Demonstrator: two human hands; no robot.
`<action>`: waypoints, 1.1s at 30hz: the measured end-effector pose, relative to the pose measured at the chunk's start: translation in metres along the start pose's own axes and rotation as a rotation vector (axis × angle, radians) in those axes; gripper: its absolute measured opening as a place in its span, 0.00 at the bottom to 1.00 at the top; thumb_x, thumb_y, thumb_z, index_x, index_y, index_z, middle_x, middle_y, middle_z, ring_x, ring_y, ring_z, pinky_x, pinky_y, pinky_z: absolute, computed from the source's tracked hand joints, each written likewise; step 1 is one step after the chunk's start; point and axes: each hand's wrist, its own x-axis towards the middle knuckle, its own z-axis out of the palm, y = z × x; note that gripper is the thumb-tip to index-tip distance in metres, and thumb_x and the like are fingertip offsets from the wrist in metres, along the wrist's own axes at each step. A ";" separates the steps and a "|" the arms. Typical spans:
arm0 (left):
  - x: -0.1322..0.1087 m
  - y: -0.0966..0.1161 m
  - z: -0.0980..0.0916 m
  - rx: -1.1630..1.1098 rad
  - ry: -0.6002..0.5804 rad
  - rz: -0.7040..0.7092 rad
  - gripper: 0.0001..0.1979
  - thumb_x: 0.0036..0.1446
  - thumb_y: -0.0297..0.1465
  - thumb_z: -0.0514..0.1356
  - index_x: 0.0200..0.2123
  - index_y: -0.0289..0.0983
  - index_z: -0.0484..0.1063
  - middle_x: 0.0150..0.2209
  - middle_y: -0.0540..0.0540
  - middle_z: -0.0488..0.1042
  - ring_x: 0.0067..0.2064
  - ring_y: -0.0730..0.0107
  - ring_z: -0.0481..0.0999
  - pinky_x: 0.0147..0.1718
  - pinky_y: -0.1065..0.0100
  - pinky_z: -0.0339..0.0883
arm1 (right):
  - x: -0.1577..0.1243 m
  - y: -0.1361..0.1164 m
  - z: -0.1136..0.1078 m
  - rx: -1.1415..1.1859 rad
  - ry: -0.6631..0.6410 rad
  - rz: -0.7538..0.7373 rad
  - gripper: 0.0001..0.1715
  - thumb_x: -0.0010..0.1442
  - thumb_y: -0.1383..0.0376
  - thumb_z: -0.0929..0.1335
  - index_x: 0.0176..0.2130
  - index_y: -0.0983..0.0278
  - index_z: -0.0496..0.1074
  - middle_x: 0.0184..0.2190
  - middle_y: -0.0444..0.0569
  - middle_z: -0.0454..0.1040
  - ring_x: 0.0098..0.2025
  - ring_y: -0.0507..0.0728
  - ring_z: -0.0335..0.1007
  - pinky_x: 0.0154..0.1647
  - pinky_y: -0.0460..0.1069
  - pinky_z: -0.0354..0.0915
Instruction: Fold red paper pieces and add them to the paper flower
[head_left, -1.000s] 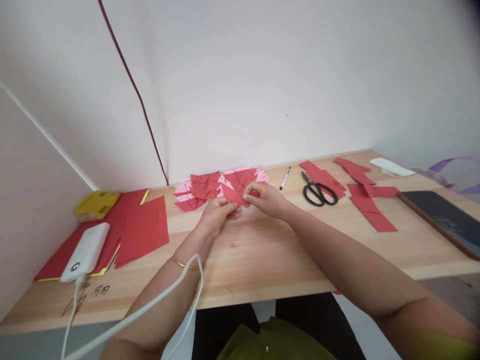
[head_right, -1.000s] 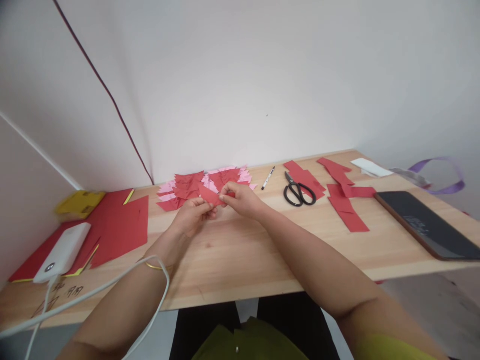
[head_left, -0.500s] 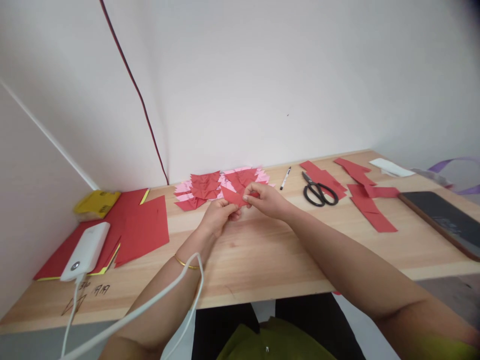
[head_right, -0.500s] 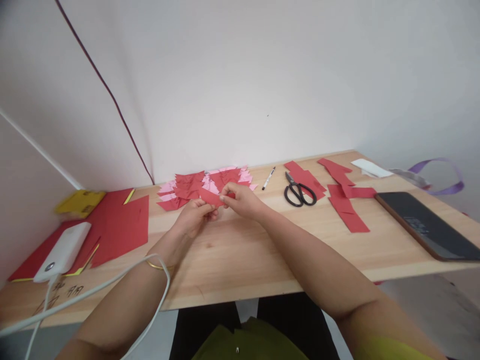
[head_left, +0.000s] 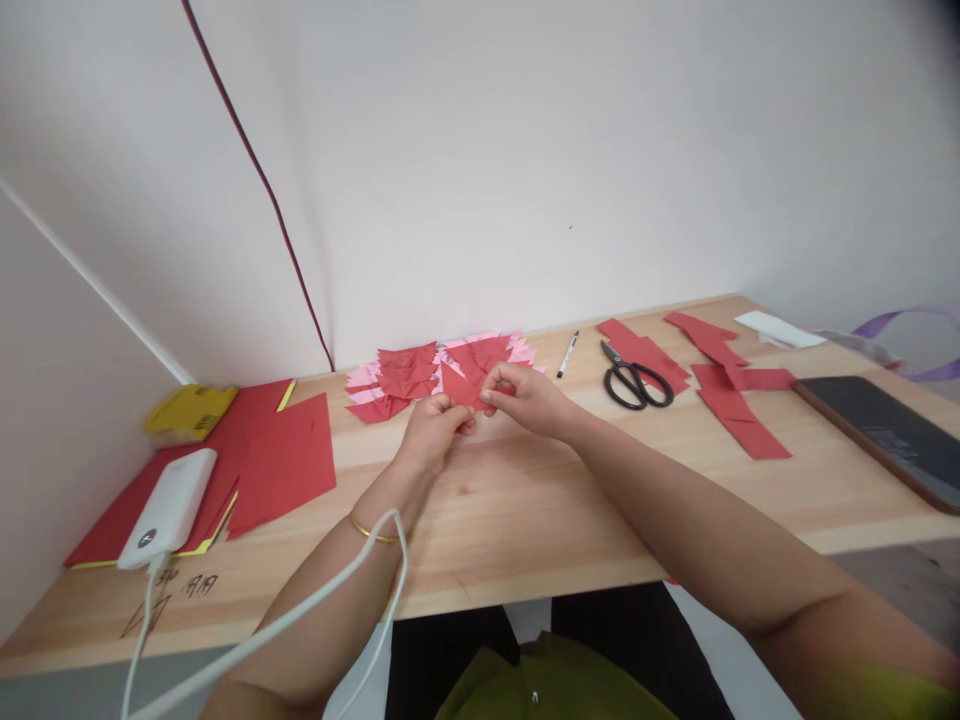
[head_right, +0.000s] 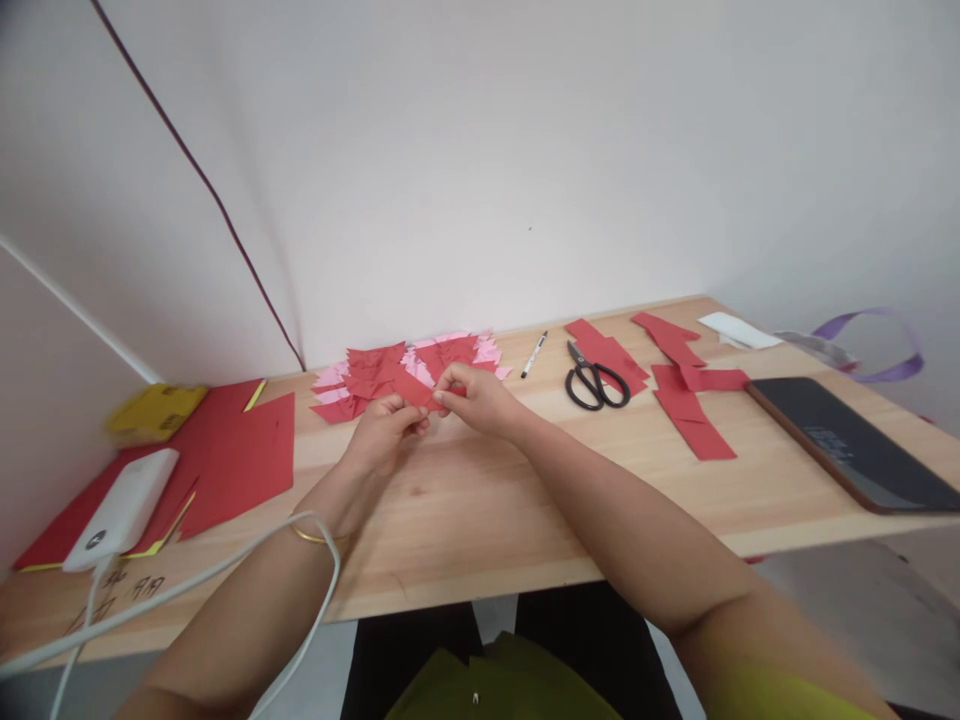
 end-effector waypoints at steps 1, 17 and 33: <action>0.000 -0.001 0.000 0.002 0.012 -0.002 0.07 0.39 0.28 0.62 0.18 0.34 0.65 0.18 0.50 0.69 0.21 0.76 0.67 0.24 0.72 0.61 | 0.000 0.000 0.000 0.006 -0.004 -0.002 0.06 0.55 0.62 0.65 0.30 0.63 0.65 0.25 0.43 0.72 0.30 0.52 0.71 0.34 0.47 0.65; 0.005 -0.006 -0.003 -0.028 -0.071 0.040 0.11 0.40 0.33 0.67 0.24 0.33 0.69 0.21 0.51 0.70 0.23 0.77 0.66 0.25 0.73 0.58 | 0.000 0.006 0.000 0.067 -0.027 0.077 0.12 0.50 0.63 0.69 0.36 0.62 0.66 0.30 0.44 0.75 0.35 0.53 0.73 0.39 0.49 0.66; 0.004 -0.003 -0.005 0.046 -0.065 0.114 0.11 0.44 0.36 0.65 0.24 0.33 0.70 0.22 0.50 0.71 0.26 0.75 0.69 0.29 0.72 0.62 | 0.000 0.002 -0.004 0.065 -0.081 0.066 0.10 0.54 0.59 0.67 0.32 0.65 0.70 0.27 0.45 0.74 0.31 0.52 0.70 0.36 0.47 0.64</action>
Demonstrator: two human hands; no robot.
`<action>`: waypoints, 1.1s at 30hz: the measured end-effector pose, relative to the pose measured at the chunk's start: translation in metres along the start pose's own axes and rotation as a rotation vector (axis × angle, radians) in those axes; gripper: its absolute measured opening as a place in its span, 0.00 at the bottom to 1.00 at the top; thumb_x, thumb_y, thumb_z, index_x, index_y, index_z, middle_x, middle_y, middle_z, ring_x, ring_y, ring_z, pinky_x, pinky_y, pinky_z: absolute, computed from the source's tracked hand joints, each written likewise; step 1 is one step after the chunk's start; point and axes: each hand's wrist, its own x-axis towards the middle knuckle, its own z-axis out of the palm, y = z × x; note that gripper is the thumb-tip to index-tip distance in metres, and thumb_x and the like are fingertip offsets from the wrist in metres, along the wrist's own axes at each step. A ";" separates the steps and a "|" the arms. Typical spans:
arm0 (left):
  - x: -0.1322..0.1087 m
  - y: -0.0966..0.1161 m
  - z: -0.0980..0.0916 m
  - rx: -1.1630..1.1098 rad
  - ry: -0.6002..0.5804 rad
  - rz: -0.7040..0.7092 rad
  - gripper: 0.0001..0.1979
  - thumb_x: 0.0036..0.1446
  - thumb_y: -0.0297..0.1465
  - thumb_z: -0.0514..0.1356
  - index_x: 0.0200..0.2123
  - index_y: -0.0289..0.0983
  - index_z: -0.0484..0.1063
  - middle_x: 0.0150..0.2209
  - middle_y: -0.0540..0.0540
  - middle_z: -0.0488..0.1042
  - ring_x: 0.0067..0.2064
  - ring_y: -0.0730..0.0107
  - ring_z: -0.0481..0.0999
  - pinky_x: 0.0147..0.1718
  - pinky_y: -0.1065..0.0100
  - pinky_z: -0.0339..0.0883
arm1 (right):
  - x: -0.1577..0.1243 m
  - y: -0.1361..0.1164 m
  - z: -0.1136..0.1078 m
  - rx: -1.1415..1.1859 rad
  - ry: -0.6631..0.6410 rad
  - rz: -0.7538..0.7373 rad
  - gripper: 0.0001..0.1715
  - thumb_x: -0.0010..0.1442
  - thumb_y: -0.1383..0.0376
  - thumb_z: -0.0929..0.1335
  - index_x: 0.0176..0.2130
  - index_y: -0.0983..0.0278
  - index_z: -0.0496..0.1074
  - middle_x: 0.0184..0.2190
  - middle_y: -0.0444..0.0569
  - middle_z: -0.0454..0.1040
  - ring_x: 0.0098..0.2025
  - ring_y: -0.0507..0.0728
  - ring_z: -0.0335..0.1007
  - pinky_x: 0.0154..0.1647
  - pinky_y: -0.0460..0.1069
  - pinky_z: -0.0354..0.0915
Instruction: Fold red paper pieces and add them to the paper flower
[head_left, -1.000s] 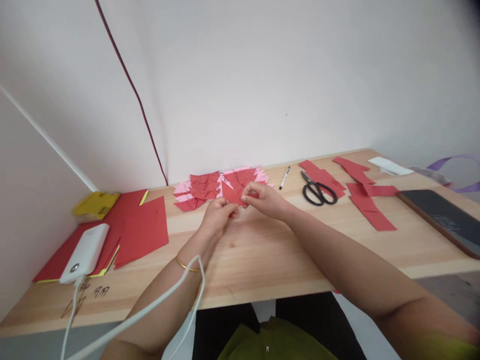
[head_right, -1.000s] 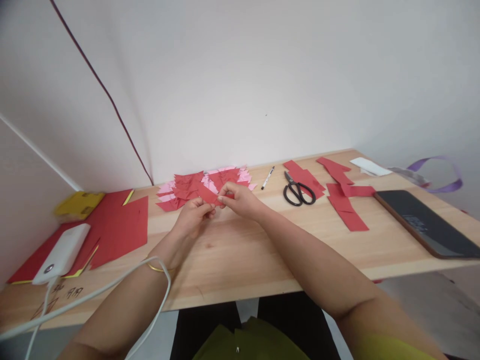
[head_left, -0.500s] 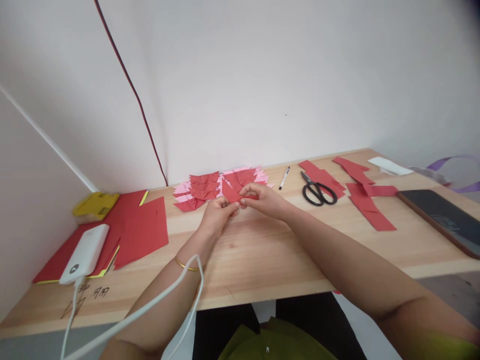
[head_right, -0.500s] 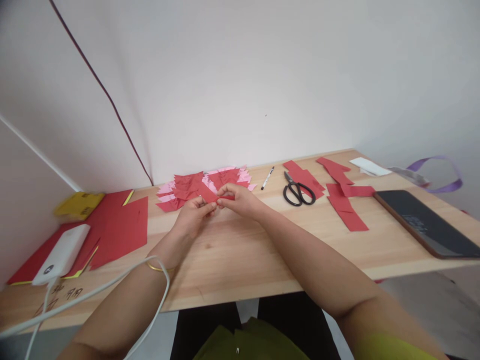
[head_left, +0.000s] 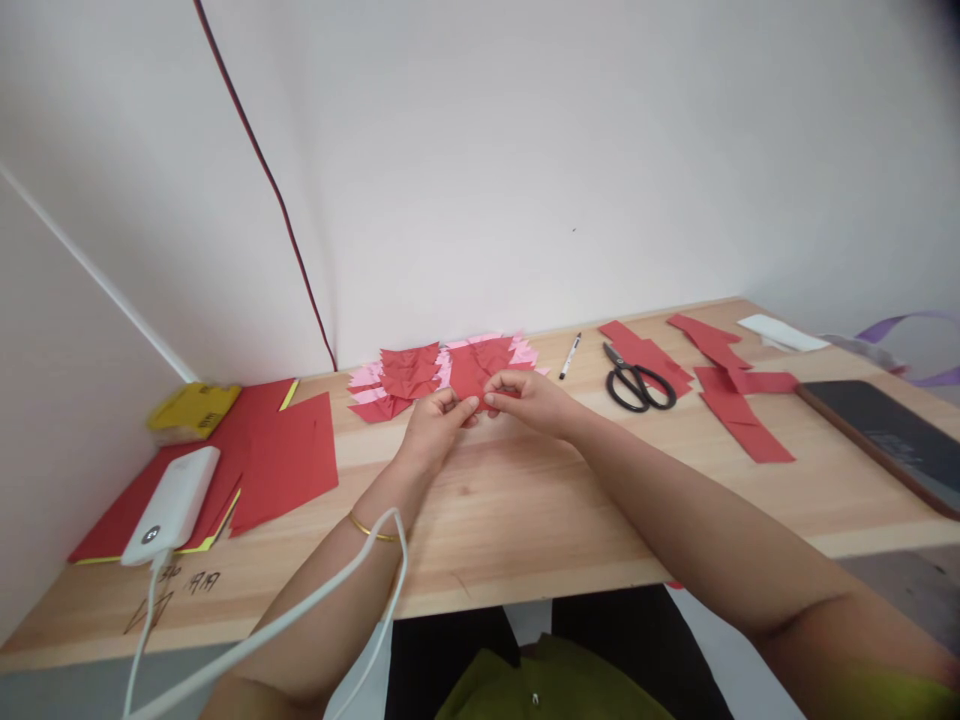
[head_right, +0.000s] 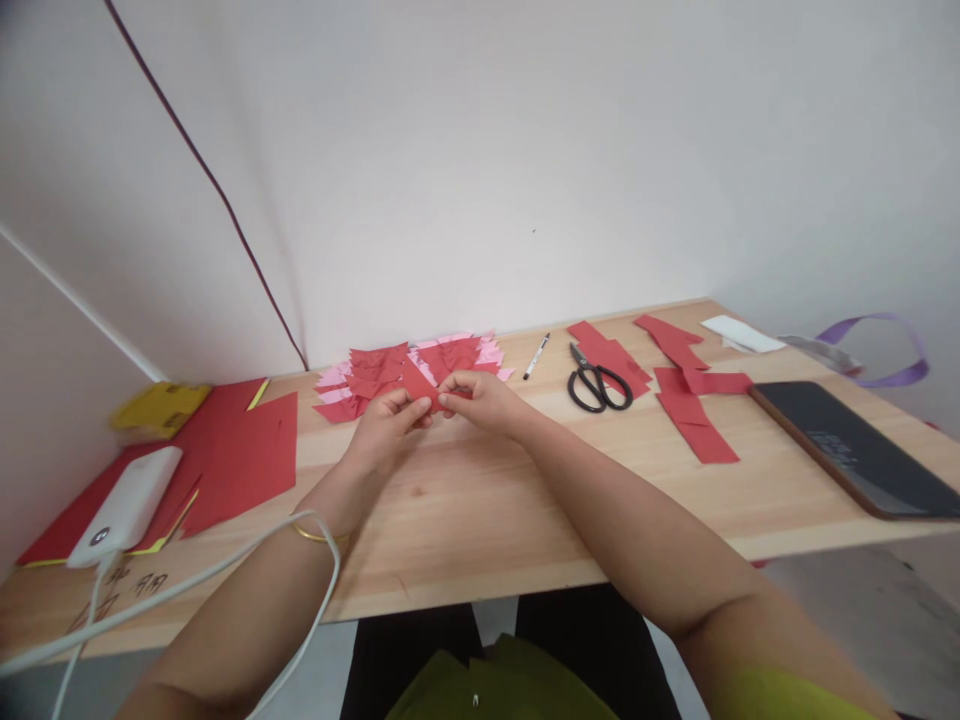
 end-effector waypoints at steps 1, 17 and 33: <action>0.000 0.000 0.000 -0.027 0.011 -0.018 0.12 0.44 0.36 0.65 0.23 0.33 0.69 0.22 0.50 0.70 0.25 0.75 0.69 0.29 0.71 0.63 | 0.000 0.000 0.000 0.001 -0.003 0.001 0.10 0.54 0.59 0.67 0.32 0.65 0.70 0.27 0.45 0.73 0.31 0.52 0.70 0.36 0.47 0.64; 0.005 -0.003 -0.009 -0.032 -0.034 -0.229 0.07 0.40 0.29 0.63 0.23 0.30 0.73 0.23 0.43 0.75 0.22 0.75 0.70 0.24 0.73 0.63 | 0.000 0.000 0.000 -0.123 0.045 0.018 0.10 0.54 0.60 0.66 0.30 0.65 0.71 0.25 0.44 0.71 0.29 0.51 0.66 0.32 0.46 0.60; -0.003 0.000 -0.001 0.032 -0.099 -0.129 0.08 0.39 0.30 0.65 0.26 0.32 0.72 0.22 0.50 0.71 0.23 0.77 0.67 0.25 0.73 0.58 | 0.001 -0.001 -0.002 -0.240 0.046 0.048 0.10 0.54 0.61 0.64 0.29 0.65 0.68 0.22 0.41 0.65 0.25 0.50 0.59 0.27 0.45 0.55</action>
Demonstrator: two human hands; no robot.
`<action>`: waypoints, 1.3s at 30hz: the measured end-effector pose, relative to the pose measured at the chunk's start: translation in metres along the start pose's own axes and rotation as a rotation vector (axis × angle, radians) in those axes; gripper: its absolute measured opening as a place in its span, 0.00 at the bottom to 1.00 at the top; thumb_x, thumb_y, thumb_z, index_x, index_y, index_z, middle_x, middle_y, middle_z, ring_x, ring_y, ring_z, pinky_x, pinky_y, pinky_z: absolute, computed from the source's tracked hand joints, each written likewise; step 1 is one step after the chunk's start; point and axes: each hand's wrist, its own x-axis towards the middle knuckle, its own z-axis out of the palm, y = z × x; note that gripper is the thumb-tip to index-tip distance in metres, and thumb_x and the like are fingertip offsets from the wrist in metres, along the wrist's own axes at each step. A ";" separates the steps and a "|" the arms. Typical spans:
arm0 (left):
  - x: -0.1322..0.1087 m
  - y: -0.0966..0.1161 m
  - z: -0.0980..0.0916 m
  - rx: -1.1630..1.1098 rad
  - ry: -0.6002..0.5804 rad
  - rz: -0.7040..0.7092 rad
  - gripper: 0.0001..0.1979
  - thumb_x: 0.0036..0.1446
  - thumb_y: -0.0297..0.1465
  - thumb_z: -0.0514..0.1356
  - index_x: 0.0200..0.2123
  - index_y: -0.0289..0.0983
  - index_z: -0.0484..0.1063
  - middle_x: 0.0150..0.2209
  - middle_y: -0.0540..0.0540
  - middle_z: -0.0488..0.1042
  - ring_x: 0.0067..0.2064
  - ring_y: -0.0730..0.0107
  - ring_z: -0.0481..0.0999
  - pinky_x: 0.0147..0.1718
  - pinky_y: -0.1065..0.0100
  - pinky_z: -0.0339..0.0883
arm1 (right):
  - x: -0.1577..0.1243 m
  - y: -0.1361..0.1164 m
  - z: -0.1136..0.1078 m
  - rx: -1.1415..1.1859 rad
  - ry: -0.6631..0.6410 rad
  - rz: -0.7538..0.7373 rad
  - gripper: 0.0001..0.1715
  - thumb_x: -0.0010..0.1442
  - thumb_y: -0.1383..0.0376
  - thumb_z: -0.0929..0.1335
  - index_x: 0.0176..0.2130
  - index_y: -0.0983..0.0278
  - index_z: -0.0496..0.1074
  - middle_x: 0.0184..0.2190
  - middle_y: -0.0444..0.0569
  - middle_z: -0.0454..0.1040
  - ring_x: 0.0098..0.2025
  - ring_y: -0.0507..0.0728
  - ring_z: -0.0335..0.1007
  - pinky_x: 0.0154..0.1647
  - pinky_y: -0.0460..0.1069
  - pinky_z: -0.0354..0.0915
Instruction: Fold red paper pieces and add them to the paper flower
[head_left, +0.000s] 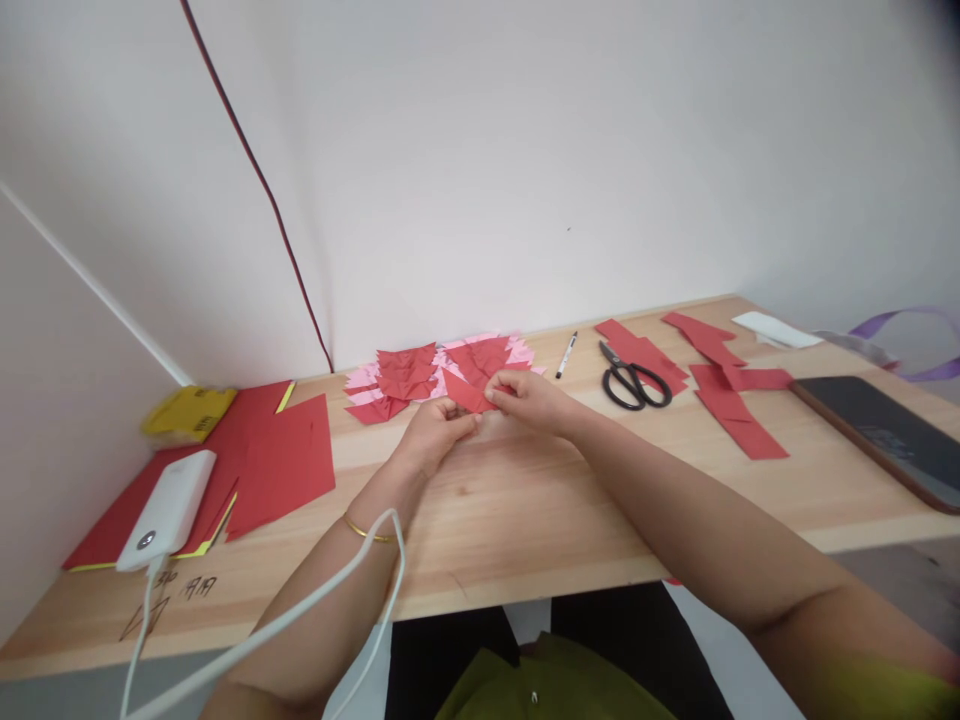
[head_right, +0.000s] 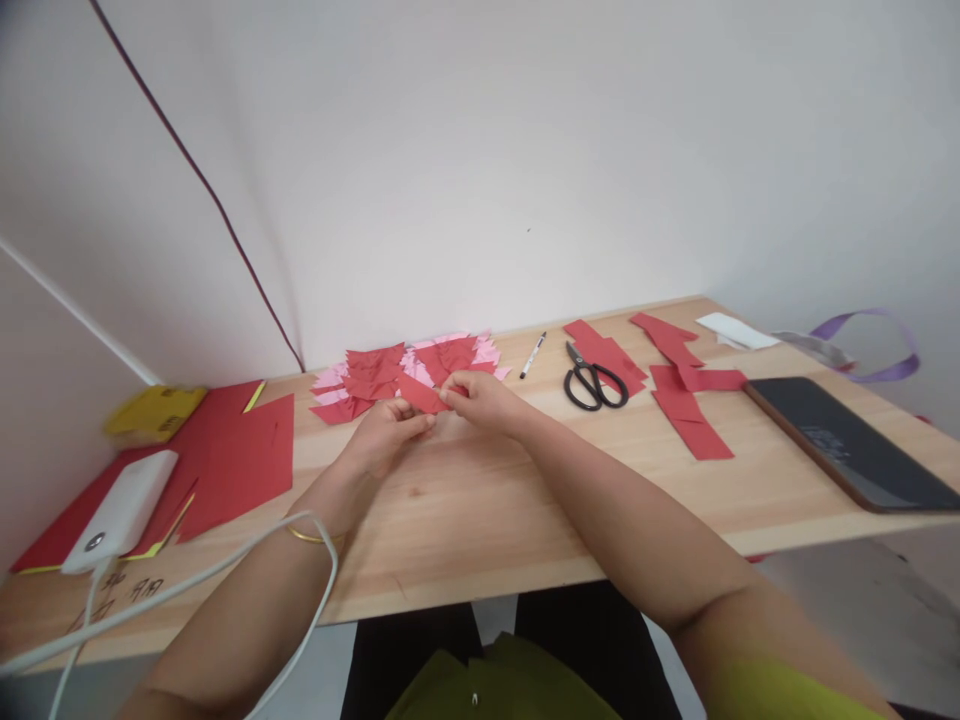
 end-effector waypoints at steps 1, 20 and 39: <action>0.000 0.000 0.000 0.012 0.009 0.008 0.09 0.39 0.30 0.66 0.26 0.32 0.72 0.22 0.50 0.71 0.23 0.77 0.67 0.25 0.73 0.58 | 0.000 0.000 0.000 0.009 -0.006 0.003 0.10 0.54 0.61 0.64 0.29 0.65 0.68 0.22 0.42 0.66 0.25 0.50 0.59 0.27 0.45 0.55; 0.005 -0.006 0.000 -0.186 0.080 0.014 0.09 0.40 0.29 0.64 0.21 0.34 0.65 0.18 0.53 0.67 0.22 0.77 0.65 0.25 0.72 0.59 | 0.000 0.009 0.000 0.198 -0.079 -0.013 0.15 0.51 0.59 0.69 0.37 0.65 0.71 0.28 0.45 0.73 0.31 0.51 0.68 0.34 0.46 0.62; 0.007 -0.004 0.001 -0.140 0.107 0.097 0.11 0.42 0.34 0.66 0.23 0.33 0.68 0.20 0.52 0.68 0.24 0.78 0.66 0.28 0.73 0.61 | -0.004 0.005 0.007 0.339 -0.238 0.079 0.14 0.52 0.56 0.69 0.33 0.64 0.69 0.31 0.45 0.76 0.34 0.52 0.71 0.37 0.47 0.64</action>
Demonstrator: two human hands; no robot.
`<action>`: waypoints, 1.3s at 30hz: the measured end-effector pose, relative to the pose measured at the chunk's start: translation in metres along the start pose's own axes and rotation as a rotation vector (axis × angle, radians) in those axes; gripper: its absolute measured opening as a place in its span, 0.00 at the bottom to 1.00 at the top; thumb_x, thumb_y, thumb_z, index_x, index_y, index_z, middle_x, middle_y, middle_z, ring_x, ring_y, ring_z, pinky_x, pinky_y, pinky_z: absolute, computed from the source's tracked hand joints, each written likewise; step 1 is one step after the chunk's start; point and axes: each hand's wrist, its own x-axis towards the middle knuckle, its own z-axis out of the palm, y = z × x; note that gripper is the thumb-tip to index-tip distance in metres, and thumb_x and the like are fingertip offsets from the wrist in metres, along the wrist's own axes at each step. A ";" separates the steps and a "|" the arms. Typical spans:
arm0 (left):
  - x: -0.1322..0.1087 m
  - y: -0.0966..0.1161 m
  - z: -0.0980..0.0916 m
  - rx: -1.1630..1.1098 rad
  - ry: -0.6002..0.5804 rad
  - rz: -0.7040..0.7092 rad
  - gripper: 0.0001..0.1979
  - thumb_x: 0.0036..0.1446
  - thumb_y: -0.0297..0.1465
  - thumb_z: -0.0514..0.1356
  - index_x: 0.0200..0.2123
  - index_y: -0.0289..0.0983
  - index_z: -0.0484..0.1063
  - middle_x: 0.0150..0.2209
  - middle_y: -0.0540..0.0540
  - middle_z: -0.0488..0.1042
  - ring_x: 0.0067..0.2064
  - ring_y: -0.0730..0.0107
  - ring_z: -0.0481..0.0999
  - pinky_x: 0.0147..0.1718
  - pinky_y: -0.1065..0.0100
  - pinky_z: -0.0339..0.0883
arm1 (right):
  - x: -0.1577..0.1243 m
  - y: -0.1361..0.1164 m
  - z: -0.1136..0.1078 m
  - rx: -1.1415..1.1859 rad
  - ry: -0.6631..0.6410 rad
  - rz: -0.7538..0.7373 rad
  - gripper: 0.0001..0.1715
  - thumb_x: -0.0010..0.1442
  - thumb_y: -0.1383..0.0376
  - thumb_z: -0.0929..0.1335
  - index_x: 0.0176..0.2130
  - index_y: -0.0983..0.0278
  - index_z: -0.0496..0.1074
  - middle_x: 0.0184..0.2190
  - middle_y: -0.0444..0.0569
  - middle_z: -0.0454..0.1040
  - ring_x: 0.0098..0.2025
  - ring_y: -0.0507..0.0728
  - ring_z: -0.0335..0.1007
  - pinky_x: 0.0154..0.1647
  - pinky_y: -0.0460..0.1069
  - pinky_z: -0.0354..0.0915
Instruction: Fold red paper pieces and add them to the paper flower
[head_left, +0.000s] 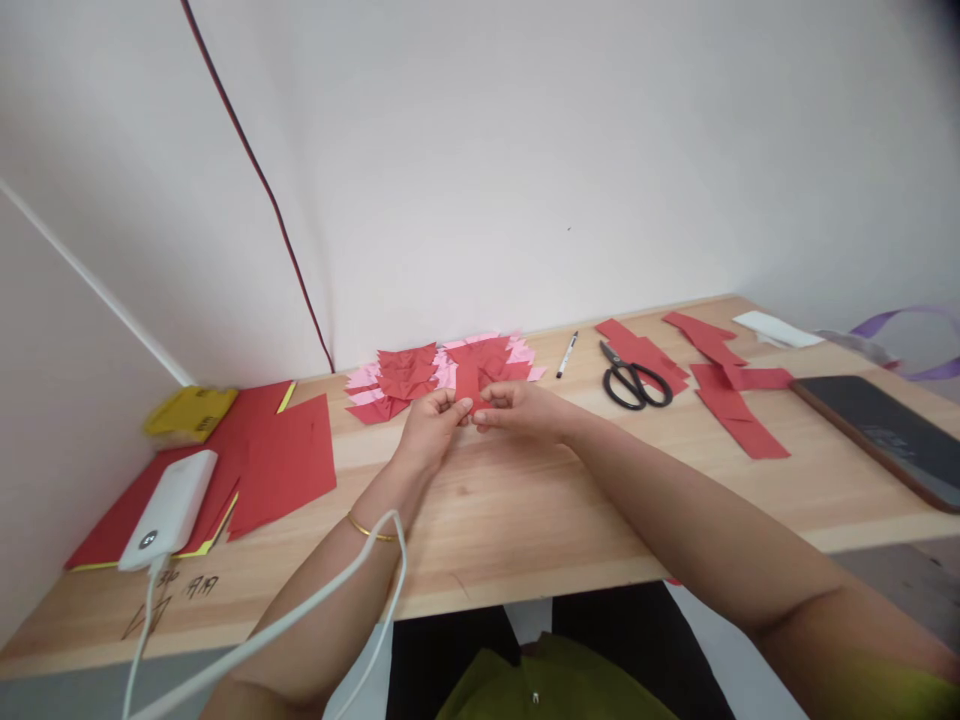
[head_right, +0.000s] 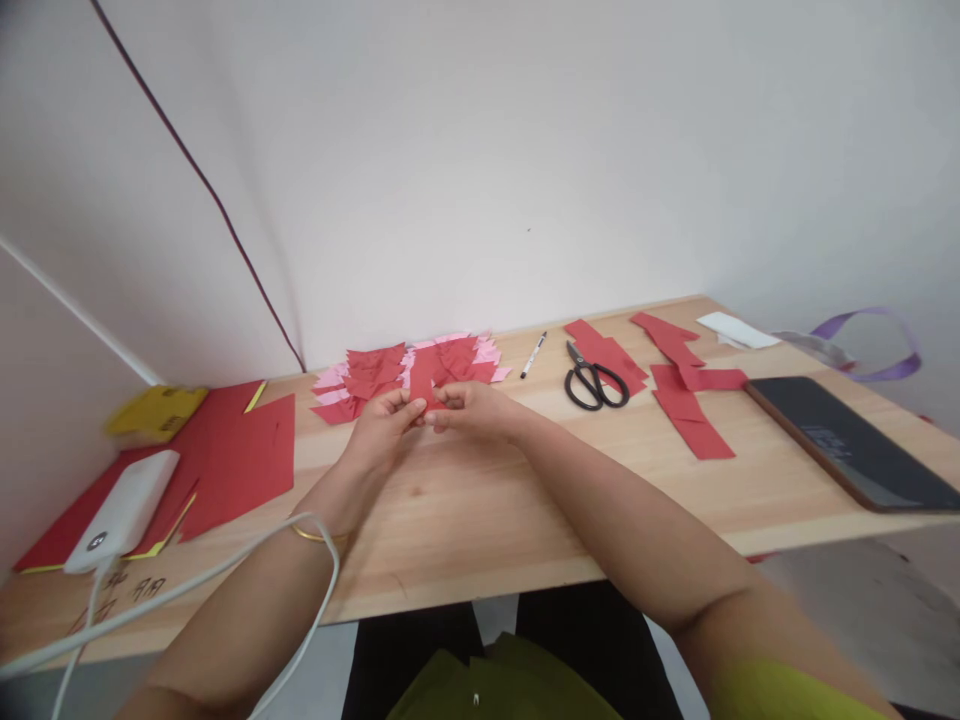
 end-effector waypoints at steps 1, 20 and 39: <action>0.000 0.000 -0.001 0.029 -0.015 0.000 0.11 0.42 0.34 0.66 0.23 0.33 0.68 0.20 0.52 0.68 0.24 0.78 0.66 0.28 0.73 0.61 | 0.000 0.000 0.001 -0.038 0.036 -0.023 0.15 0.53 0.55 0.69 0.31 0.64 0.68 0.29 0.45 0.75 0.33 0.52 0.70 0.36 0.47 0.63; -0.001 0.003 -0.002 0.124 -0.068 0.061 0.10 0.45 0.36 0.63 0.27 0.33 0.73 0.25 0.49 0.72 0.29 0.73 0.69 0.34 0.70 0.65 | 0.007 0.004 0.006 0.167 0.162 -0.168 0.20 0.49 0.57 0.72 0.40 0.65 0.69 0.37 0.49 0.74 0.39 0.55 0.71 0.42 0.51 0.66; -0.005 0.014 0.002 0.002 -0.026 -0.001 0.05 0.40 0.28 0.58 0.17 0.34 0.65 0.18 0.51 0.68 0.22 0.74 0.68 0.27 0.70 0.63 | 0.007 0.006 0.011 0.274 0.090 -0.194 0.11 0.51 0.64 0.71 0.37 0.63 0.72 0.35 0.45 0.73 0.35 0.51 0.70 0.40 0.49 0.67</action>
